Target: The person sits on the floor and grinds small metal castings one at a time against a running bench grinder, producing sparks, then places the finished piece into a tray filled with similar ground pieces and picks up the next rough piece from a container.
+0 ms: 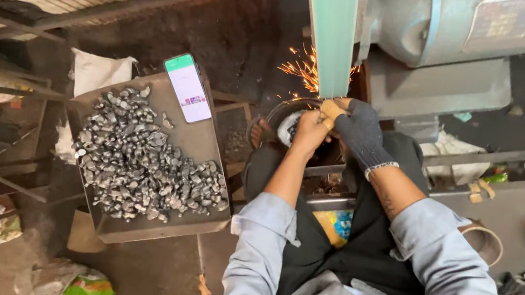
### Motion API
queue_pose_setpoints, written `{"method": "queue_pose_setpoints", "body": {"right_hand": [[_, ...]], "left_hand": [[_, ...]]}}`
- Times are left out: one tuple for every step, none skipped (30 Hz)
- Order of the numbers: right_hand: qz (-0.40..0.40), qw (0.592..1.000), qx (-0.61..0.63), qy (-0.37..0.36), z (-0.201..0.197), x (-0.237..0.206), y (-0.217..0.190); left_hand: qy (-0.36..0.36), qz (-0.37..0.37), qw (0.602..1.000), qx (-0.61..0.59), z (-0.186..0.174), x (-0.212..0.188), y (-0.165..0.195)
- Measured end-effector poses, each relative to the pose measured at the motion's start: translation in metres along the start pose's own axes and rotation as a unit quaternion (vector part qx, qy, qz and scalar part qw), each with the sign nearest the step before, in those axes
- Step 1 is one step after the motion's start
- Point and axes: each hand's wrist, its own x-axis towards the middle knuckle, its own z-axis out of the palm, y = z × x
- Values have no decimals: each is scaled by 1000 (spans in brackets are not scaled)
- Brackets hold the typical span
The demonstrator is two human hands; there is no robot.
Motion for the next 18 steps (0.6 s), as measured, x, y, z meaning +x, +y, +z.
{"method": "queue_pose_setpoints", "body": {"right_hand": [[-13,1000,-1,10,1,-2,-1],[-85,996,-25,27,3,-5,-2],[-148,987,-50,42,4,-8,-2],[-201,975,-73,53,5,-13,-1],[-205,972,-81,77,7,-19,0],[-223,965,-90,105,8,-20,0],[-257,951,-99,138,9,-22,1],[-217,959,-127,132,10,-23,4],[-171,965,-155,124,9,-23,6],[-118,970,-181,109,9,-24,11],[-90,992,-57,64,8,-24,15],[-63,995,69,19,6,-24,21],[-34,980,196,-28,4,-23,27],[-28,978,197,-56,2,-22,34],[-19,976,198,-84,0,-21,40],[-11,974,198,-111,0,-17,45],[-25,970,216,-108,0,-14,50],[-39,966,233,-105,1,-9,53]], "left_hand": [[4,6,1000,3,-2,1,-4],[7,17,1000,6,-5,1,-8],[32,85,992,83,-7,1,-10],[55,141,975,160,-9,0,-11],[74,194,949,238,-11,-4,-10],[76,214,943,242,-11,-8,-6],[83,251,932,246,-10,-13,-2],[90,291,919,249,-7,-19,3],[91,256,949,159,-3,-25,8],[91,209,971,68,2,-35,11],[90,156,983,-21,7,-44,13],[54,98,981,-155,10,-53,14],[17,37,958,-285,12,-61,15],[-19,-30,913,-407,12,-66,15],[-4,-7,922,-386,11,-69,15],[10,16,931,-366,8,-69,16],[24,39,937,-346,4,-66,16],[46,49,956,-285,-1,-60,18]]}}
